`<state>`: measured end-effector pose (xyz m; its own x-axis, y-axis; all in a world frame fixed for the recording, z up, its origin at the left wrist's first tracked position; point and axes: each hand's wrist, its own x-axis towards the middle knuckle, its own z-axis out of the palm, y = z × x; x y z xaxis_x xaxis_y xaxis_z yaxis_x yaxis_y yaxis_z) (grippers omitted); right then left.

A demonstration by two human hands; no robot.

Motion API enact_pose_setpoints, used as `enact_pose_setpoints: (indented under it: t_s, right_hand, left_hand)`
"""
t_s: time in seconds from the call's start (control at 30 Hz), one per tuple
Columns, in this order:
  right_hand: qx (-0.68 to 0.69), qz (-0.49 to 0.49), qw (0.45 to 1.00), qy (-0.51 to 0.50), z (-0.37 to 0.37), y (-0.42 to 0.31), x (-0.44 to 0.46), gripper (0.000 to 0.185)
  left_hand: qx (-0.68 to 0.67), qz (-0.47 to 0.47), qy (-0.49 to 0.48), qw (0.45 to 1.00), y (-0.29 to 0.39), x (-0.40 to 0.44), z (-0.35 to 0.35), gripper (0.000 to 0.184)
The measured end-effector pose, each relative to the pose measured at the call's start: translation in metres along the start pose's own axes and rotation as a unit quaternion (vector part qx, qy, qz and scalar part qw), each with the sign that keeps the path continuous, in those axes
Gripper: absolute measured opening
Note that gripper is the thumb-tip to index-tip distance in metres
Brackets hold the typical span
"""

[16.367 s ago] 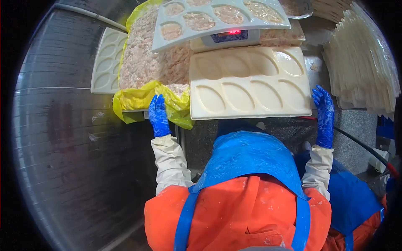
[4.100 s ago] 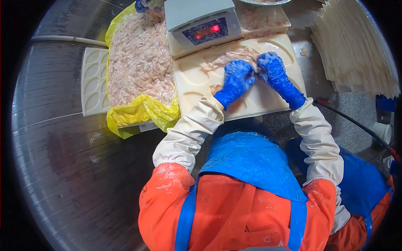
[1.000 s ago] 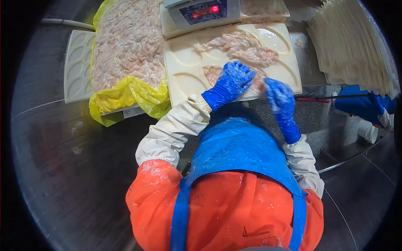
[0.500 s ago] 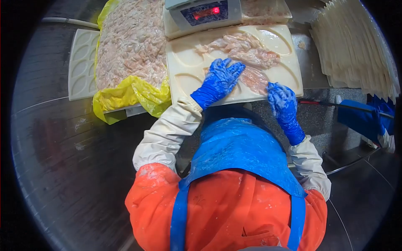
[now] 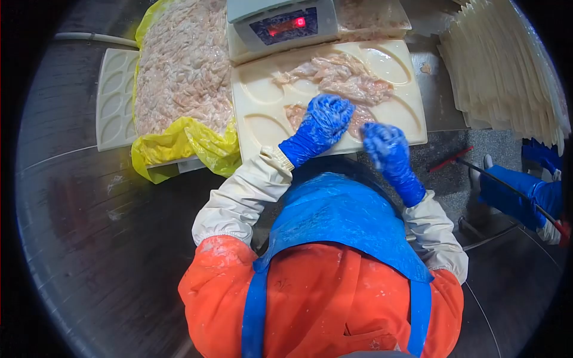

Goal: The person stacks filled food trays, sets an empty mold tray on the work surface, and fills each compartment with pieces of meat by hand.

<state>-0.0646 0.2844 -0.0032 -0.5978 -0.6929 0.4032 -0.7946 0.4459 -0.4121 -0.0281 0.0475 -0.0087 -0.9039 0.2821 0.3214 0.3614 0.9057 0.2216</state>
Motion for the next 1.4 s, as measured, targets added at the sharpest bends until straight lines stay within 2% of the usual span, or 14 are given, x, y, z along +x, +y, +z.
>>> enact_pose_setpoints:
  t_s: [0.2, 0.33, 0.43, 0.53, 0.6, 0.73, 0.83, 0.93, 0.97, 1.03, 1.13, 1.17, 1.3, 1.4]
  right_hand:
    - [-0.007, 0.061, 0.995, -0.081, 0.002, -0.019, -0.001, 0.029]
    - [-0.036, 0.0, 0.999, -0.027, 0.022, 0.009, 0.041, 0.03]
    - [0.03, 0.013, 0.999, 0.001, 0.02, 0.018, 0.053, 0.026]
    - [0.085, 0.075, 0.994, 0.004, 0.016, 0.001, 0.034, 0.018]
    - [0.111, 0.043, 0.992, -0.036, 0.023, -0.019, 0.019, 0.015]
    - [-0.003, 0.003, 0.997, -0.075, 0.012, -0.005, 0.009, 0.013]
    - [0.021, 0.022, 0.999, -0.023, -0.001, -0.001, -0.004, 0.015]
    - [-0.02, 0.028, 0.994, -0.104, 0.0, -0.014, 0.012, 0.034]
    - [-0.021, 0.016, 0.994, -0.108, 0.015, -0.01, 0.001, 0.04]
    - [0.025, -0.006, 0.99, -0.139, -0.002, -0.014, 0.003, 0.04]
    - [0.178, -0.024, 0.98, -0.086, -0.008, 0.024, -0.011, 0.034]
    - [0.372, 0.119, 0.919, -0.048, 0.0, 0.035, -0.01, 0.03]
    - [0.028, 0.111, 0.981, 0.156, -0.013, 0.054, 0.068, 0.027]
    - [-0.043, 0.112, 0.993, 0.007, 0.031, 0.096, 0.097, 0.015]
  left_hand:
    - [-0.038, 0.07, -0.002, 0.997, -0.027, -0.003, 0.006, 0.03]
    - [-0.117, 0.03, -0.223, 0.967, 0.016, -0.008, -0.004, 0.035]
    - [-0.208, 0.059, -0.037, 0.976, 0.04, -0.018, -0.005, 0.03]
    - [-0.226, -0.04, 0.047, 0.972, 0.013, -0.005, -0.006, 0.027]
    - [-0.222, 0.058, 0.088, 0.969, 0.004, 0.026, -0.001, 0.033]
    - [-0.006, 0.016, -0.117, 0.993, -0.015, 0.017, 0.004, 0.051]
    - [0.034, -0.009, -0.1, 0.994, -0.016, 0.012, -0.01, 0.05]
    - [-0.043, 0.093, -0.064, 0.993, 0.013, 0.01, 0.003, 0.054]
    - [-0.118, 0.029, -0.112, 0.986, 0.011, 0.007, 0.005, 0.056]
    - [0.02, 0.043, -0.141, 0.989, 0.001, 0.004, -0.008, 0.056]
    - [0.016, -0.005, -0.089, 0.996, -0.014, -0.017, -0.017, 0.047]
    - [-0.02, -0.02, -0.043, 0.999, -0.016, -0.016, -0.017, 0.041]
    - [-0.088, -0.061, 0.085, 0.991, 0.007, 0.033, -0.015, 0.038]
    - [-0.041, -0.013, 0.034, 0.999, -0.011, 0.061, 0.026, 0.017]
